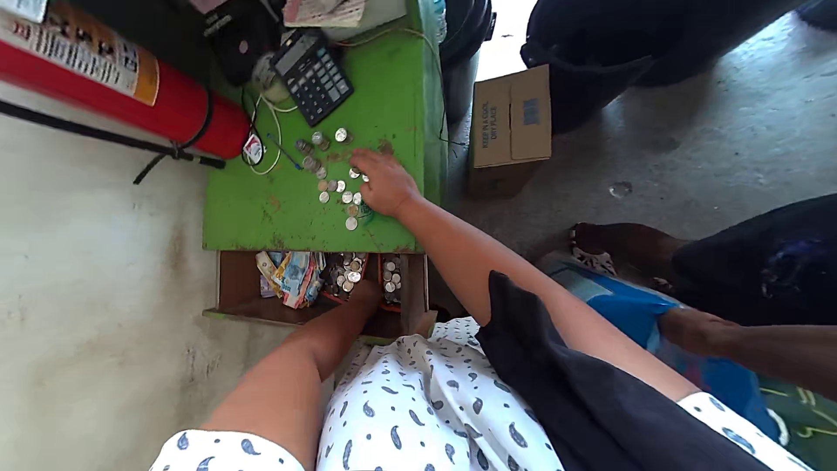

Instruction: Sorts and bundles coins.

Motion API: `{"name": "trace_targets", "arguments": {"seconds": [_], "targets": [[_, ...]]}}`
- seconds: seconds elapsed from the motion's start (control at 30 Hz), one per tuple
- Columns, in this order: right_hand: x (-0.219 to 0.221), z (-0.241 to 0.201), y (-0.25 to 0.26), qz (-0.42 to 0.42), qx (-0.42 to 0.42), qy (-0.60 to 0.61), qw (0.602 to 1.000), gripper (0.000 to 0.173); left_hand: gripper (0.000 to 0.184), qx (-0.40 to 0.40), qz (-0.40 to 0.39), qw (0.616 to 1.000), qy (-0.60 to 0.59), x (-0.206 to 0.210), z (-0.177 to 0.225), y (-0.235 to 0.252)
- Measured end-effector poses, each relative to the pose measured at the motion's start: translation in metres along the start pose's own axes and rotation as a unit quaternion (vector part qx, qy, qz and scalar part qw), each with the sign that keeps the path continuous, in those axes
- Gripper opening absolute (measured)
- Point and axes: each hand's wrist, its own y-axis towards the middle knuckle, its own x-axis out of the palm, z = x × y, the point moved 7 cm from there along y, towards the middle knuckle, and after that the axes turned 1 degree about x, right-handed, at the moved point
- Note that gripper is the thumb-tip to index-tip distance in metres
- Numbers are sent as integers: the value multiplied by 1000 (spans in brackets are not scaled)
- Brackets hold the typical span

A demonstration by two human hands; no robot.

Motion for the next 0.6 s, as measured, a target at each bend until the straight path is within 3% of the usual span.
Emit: {"name": "trace_targets", "arguments": {"seconds": [0.17, 0.5, 0.6], "targets": [[-2, -2, 1, 19, -5, 16, 1000, 44, 33, 6, -24, 998, 50, 4, 1, 6], [0, -1, 3, 13, -7, 3, 1000, 47, 33, -8, -24, 999, 31, 3, 2, 3], [-10, -14, -8, 62, -24, -34, 997, 42, 34, -17, -39, 999, 32, 5, 1, 4]]}}
